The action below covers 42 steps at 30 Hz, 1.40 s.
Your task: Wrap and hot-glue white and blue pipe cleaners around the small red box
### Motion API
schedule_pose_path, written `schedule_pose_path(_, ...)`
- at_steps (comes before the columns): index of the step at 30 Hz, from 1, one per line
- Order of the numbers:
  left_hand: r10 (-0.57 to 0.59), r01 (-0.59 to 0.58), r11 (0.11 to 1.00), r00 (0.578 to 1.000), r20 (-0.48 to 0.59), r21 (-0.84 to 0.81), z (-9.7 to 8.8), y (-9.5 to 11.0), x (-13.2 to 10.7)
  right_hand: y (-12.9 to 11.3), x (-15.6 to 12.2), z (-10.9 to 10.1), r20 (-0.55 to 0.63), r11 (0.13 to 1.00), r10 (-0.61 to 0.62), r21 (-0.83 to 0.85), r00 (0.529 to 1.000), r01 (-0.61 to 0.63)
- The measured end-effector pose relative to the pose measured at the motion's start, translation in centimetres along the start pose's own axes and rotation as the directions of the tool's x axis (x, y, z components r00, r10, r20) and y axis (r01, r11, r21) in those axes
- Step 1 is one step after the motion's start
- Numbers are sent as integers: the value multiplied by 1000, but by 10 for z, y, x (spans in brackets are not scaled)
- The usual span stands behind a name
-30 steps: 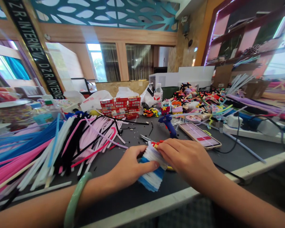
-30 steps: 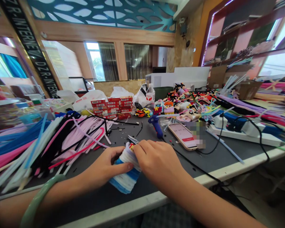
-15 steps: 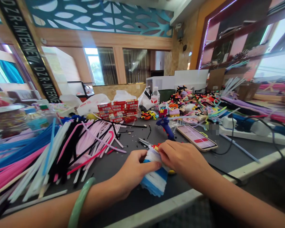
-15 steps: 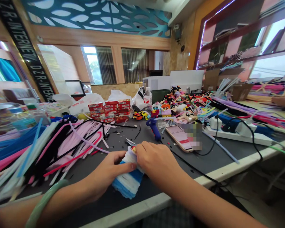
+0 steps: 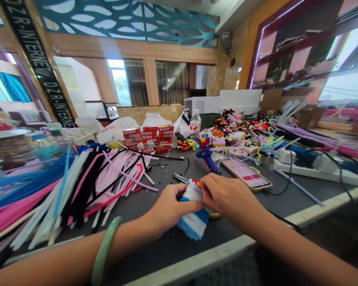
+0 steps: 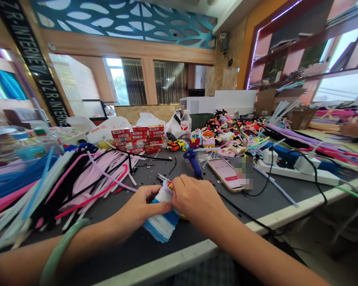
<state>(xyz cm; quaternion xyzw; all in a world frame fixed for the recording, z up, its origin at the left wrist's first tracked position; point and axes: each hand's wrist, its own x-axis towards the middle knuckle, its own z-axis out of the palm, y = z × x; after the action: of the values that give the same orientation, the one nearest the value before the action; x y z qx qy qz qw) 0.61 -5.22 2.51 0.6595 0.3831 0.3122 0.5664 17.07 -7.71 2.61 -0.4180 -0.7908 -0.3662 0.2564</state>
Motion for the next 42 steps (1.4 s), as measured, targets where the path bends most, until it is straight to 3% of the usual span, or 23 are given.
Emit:
schedule_pose_path(11,15,-15,1000,1000,-11,17,-4,-1,-4,2,1,7,-96,995,-88,48,991,93)
schedule_pose_path(20,47,-48,998,999,7,43,-10,0,-10,-2,2,6,-137,987,-52,142,989,71)
schedule_pose_path(23,84,-85,995,996,23,61,-11,0,-13,-3,2,3,-119,978,-9,206,993,34)
schedule_pose_path(27,143,-146,980,989,34,133,-11,2,-16,-10,2,-8,-12,976,28,217,1000,-25)
schedule_pose_path(30,143,-139,975,990,-10,175,-11,6,-16,-21,1,-18,3,981,16,192,1000,-17)
schedule_pose_path(34,174,-153,961,982,-70,232,-15,10,-13,-29,1,-32,75,930,82,353,994,-103)
schedule_pose_path(36,206,-171,937,975,-86,306,-19,11,-12,-28,2,-39,213,896,141,388,967,-216)
schedule_pose_path(39,315,-219,823,944,-101,523,-23,8,-12,-21,4,-42,446,905,204,255,871,-342)
schedule_pose_path(42,511,-277,615,853,-106,739,-26,3,-11,-11,5,-36,598,912,269,95,755,-400)
